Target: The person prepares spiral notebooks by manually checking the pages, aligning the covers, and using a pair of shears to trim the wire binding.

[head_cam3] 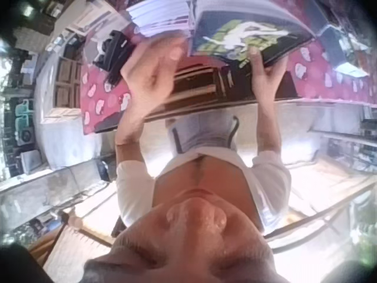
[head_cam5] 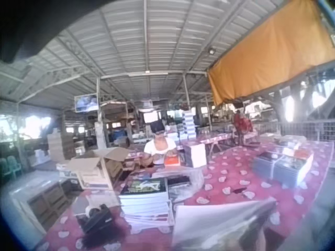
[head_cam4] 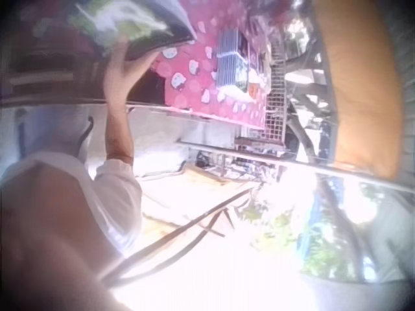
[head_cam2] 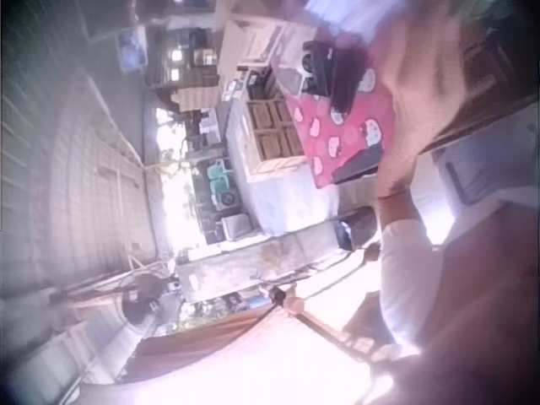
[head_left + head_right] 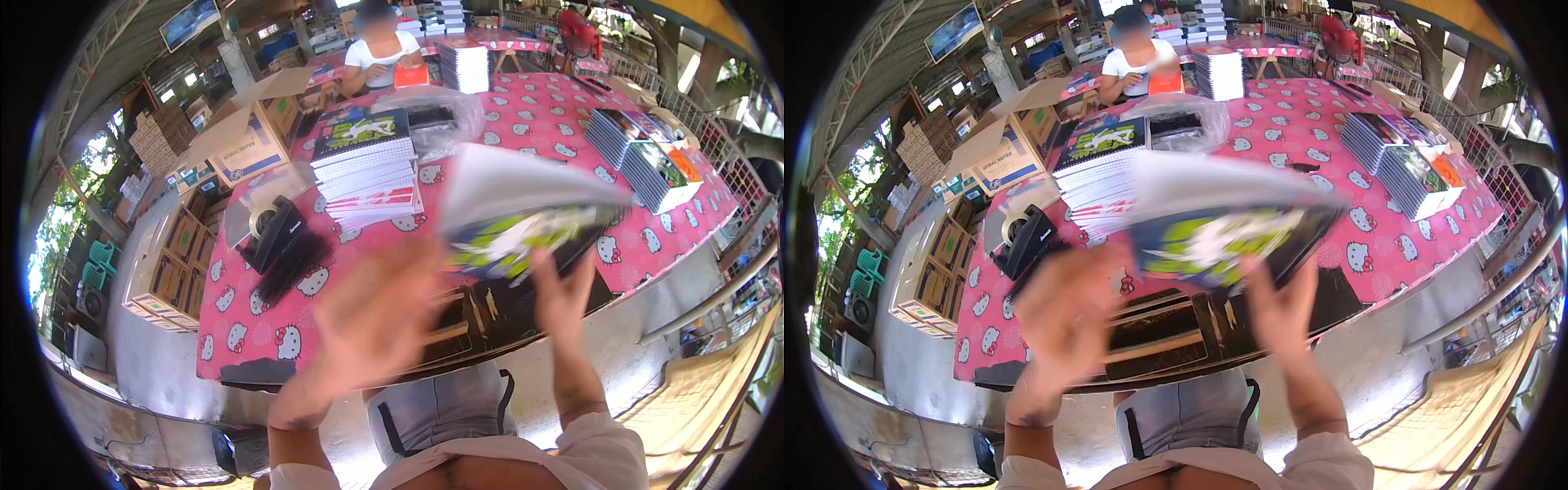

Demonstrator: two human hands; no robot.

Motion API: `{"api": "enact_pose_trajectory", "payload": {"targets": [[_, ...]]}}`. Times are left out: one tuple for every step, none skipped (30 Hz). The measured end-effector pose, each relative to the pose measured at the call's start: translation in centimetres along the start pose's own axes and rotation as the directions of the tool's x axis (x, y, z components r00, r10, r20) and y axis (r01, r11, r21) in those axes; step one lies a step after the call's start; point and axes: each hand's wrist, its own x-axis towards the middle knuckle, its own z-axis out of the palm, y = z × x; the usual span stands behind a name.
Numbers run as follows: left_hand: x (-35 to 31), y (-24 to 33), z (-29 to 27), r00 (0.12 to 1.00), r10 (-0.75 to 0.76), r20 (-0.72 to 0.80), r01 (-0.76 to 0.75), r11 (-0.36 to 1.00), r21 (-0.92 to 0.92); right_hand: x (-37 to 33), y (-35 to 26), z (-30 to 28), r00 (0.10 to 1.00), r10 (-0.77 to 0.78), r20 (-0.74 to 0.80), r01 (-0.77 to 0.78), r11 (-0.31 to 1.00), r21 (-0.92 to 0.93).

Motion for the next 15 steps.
{"api": "enact_pose_trajectory", "payload": {"targets": [[0.5,-1.7,-0.9,0.988,-0.082,-0.132,0.100,0.985,0.139,2.3,0.4,-2.1,0.999,0.038,-0.032,-0.038,0.999,-0.019],[-0.2,-4.3,-0.9,0.962,-0.222,-0.162,0.241,0.965,0.108,4.1,2.6,-5.7,0.992,0.127,0.026,-0.127,0.992,-0.014],[-1.4,-6.0,-0.7,0.964,-0.210,-0.162,0.230,0.967,0.112,5.0,4.8,-8.6,0.966,0.254,0.043,-0.255,0.966,0.032],[-3.1,-6.9,0.1,0.976,-0.215,0.030,0.207,0.964,0.170,5.8,8.5,-13.5,0.906,0.406,0.116,-0.398,0.913,-0.084],[-5.0,-7.7,0.6,0.949,-0.231,0.215,0.180,0.955,0.236,5.5,10.3,-15.4,0.911,0.395,0.117,-0.387,0.918,-0.086],[-6.7,-8.2,0.9,0.953,-0.223,0.207,0.171,0.955,0.240,4.8,11.7,-16.6,0.896,0.442,0.043,-0.263,0.607,-0.750],[-8.5,-8.6,1.2,0.902,-0.291,0.319,0.188,0.930,0.317,4.6,12.9,-17.1,0.903,0.427,-0.052,-0.033,-0.050,-0.998],[-9.4,-9.0,1.3,0.834,-0.363,0.415,0.197,0.899,0.390,5.3,13.7,-17.2,0.909,0.416,-0.017,-0.066,0.104,-0.992],[-9.2,-9.2,1.7,0.837,-0.360,0.412,0.196,0.900,0.389,6.4,15.1,-16.2,0.968,0.228,0.105,0.070,0.160,-0.985],[-9.0,-9.0,2.0,0.770,-0.429,0.472,0.263,0.887,0.378,7.5,16.8,-13.9,0.974,0.039,0.222,0.210,0.201,-0.957],[-8.8,-8.8,2.1,0.690,-0.490,0.533,0.328,0.868,0.372,9.4,17.9,-11.1,0.962,0.150,0.229,0.168,0.337,-0.927],[-8.1,-8.9,2.1,0.659,-0.483,0.577,0.316,0.874,0.370,10.9,19.0,-8.4,0.935,0.254,0.246,0.109,0.454,-0.884],[-8.3,-9.1,2.1,0.659,-0.484,0.575,0.317,0.873,0.372,11.4,20.6,-5.8,0.921,0.319,0.225,0.128,0.300,-0.946],[-8.3,-9.7,2.4,0.714,-0.391,0.581,0.271,0.919,0.286,12.3,22.2,-4.2,0.912,0.365,0.187,0.150,0.128,-0.980],[-7.3,-10.0,2.9,0.768,-0.276,0.577,0.201,0.961,0.192,13.5,24.0,-4.4,0.903,0.378,0.205,0.150,0.168,-0.974]]}}
